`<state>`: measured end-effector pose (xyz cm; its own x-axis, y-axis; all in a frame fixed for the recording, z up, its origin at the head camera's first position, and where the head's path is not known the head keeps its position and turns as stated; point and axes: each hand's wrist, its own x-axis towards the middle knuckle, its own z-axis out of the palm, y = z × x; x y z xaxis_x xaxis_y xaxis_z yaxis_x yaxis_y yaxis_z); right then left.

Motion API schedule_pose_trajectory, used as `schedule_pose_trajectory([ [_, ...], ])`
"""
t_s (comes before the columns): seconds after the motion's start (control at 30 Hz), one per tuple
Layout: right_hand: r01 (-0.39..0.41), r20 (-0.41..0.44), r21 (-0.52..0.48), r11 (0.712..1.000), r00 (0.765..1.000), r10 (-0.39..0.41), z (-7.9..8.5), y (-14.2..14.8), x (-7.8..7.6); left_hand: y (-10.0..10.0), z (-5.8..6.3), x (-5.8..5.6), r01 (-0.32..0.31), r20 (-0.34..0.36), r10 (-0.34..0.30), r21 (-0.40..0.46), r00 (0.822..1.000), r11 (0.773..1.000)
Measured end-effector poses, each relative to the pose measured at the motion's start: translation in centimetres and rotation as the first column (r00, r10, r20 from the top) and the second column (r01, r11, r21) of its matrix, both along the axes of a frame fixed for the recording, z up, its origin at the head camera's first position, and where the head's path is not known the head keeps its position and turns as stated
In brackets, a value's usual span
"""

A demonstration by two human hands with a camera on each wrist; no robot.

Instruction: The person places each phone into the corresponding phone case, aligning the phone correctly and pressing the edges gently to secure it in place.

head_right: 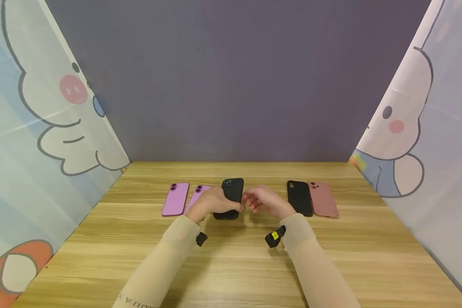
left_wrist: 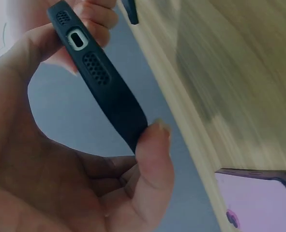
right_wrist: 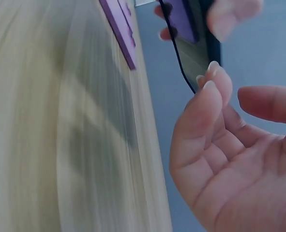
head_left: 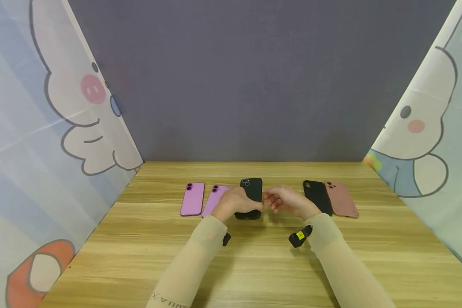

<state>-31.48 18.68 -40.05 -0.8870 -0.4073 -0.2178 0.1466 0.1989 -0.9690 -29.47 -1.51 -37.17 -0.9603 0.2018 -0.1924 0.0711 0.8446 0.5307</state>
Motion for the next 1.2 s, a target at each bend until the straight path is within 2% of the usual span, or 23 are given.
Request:
schedule_pose_trajectory([
  [0.1, 0.025, -0.017, 0.050, 0.998, 1.000, -0.024, 0.1, 0.8, -0.1, 0.0, -0.3, -0.2, -0.016, 0.025, 0.017, -0.028, 1.000, 0.999],
  [0.2, 0.040, -0.043, 0.116, 0.992, 0.998, -0.035, 0.1, 1.5, -0.2, 0.1, -0.9, -0.4, -0.031, 0.021, 0.033, -0.085, 0.999, 0.996],
  [0.47, 0.113, -0.067, 0.241, 0.964, 0.993, -0.100, -0.7, 3.2, -0.1, 0.5, -2.2, -1.6, -0.038, -0.013, 0.036, -0.254, 0.999, 0.966],
  [0.63, 0.171, -0.126, 0.324, 0.930, 0.982, -0.137, -1.0, 3.9, 0.1, 0.7, -2.5, -2.0, -0.039, -0.017, 0.036, -0.282, 0.999, 0.959],
  [0.87, 0.208, -0.206, 0.400, 0.893, 0.969, -0.133, -1.3, 5.0, 0.2, 0.7, -2.8, -2.2, -0.016, -0.015, 0.012, -0.306, 1.000, 0.952],
  [1.0, 0.238, -0.231, 0.452, 0.860, 0.962, -0.144, -1.6, 5.9, 0.1, 0.7, -3.0, -2.2, -0.008, -0.010, 0.005, -0.326, 1.000, 0.945],
  [1.13, 0.282, -0.288, 0.521, 0.806, 0.947, -0.145, -1.6, 6.7, 0.0, 0.7, -3.2, -2.3, -0.012, -0.021, 0.005, -0.339, 1.000, 0.941],
  [1.2, 0.294, -0.310, 0.570, 0.767, 0.942, -0.131, -1.3, 7.0, 0.2, 0.9, -3.5, -2.3, -0.015, -0.030, 0.005, -0.342, 1.000, 0.939],
])
